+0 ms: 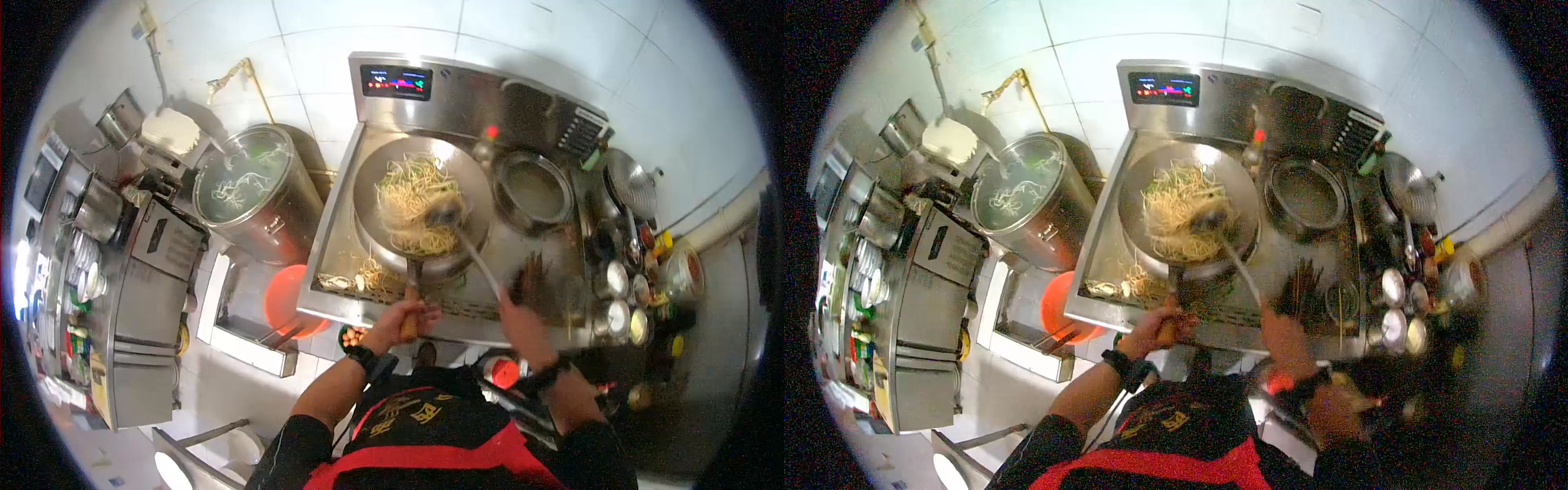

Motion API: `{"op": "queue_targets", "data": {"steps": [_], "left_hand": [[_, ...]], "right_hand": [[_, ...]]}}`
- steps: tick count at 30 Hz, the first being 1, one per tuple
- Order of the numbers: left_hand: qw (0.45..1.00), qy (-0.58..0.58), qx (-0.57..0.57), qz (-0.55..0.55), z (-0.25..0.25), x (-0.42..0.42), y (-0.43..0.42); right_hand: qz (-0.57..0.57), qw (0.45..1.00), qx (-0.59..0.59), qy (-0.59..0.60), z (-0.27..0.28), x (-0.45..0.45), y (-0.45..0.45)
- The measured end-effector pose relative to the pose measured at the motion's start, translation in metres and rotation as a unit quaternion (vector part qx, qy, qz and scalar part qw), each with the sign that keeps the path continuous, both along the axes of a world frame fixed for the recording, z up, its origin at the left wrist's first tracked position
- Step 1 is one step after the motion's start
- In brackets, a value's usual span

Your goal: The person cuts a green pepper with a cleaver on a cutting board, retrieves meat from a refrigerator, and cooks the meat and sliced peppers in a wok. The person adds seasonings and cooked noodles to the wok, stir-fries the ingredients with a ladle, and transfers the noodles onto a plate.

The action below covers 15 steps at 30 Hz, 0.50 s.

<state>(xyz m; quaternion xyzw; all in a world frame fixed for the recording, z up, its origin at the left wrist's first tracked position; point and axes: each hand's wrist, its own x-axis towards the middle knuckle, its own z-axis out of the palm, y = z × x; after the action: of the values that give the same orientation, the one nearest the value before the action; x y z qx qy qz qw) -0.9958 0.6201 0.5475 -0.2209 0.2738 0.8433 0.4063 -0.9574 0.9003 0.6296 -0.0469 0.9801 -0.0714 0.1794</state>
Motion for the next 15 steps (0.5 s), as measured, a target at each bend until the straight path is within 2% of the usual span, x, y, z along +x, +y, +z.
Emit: {"op": "queue_targets", "data": {"steps": [1, 3, 6, 8, 9, 11, 13, 15], "left_hand": [[1.0, 0.006, 0.004, -0.019, -0.004, 0.0, -0.004], [0.998, 0.014, 0.058, -0.026, -0.013, -0.003, -0.01], [0.994, 0.062, 0.083, -0.029, -0.026, -0.008, -0.021], [0.983, 0.073, 0.167, -0.037, -0.031, -0.003, -0.024], [0.982, 0.069, 0.171, -0.036, -0.028, 0.004, -0.026], [0.989, 0.134, 0.052, 0.032, 0.0, 0.019, -0.031], [0.992, -0.028, 0.12, -0.022, 0.033, 0.041, -0.056], [0.981, 0.085, -0.005, -0.176, -0.083, 0.065, -0.076]], "right_hand": [[-0.043, 0.999, -0.001, 0.031, -0.01, -0.01, 0.001], [-0.042, 0.996, -0.054, 0.056, -0.028, -0.036, -0.043], [-0.031, 0.993, -0.095, 0.067, -0.046, -0.007, -0.073], [-0.063, 0.993, -0.094, 0.022, -0.008, 0.018, -0.06], [-0.094, 0.991, -0.094, -0.025, 0.013, 0.033, -0.05], [-0.108, 0.991, -0.079, 0.003, 0.023, 0.067, -0.03], [-0.084, 0.995, -0.053, 0.016, 0.034, 0.075, -0.026], [-0.068, 0.997, -0.022, 0.025, 0.036, 0.051, -0.033]]}}
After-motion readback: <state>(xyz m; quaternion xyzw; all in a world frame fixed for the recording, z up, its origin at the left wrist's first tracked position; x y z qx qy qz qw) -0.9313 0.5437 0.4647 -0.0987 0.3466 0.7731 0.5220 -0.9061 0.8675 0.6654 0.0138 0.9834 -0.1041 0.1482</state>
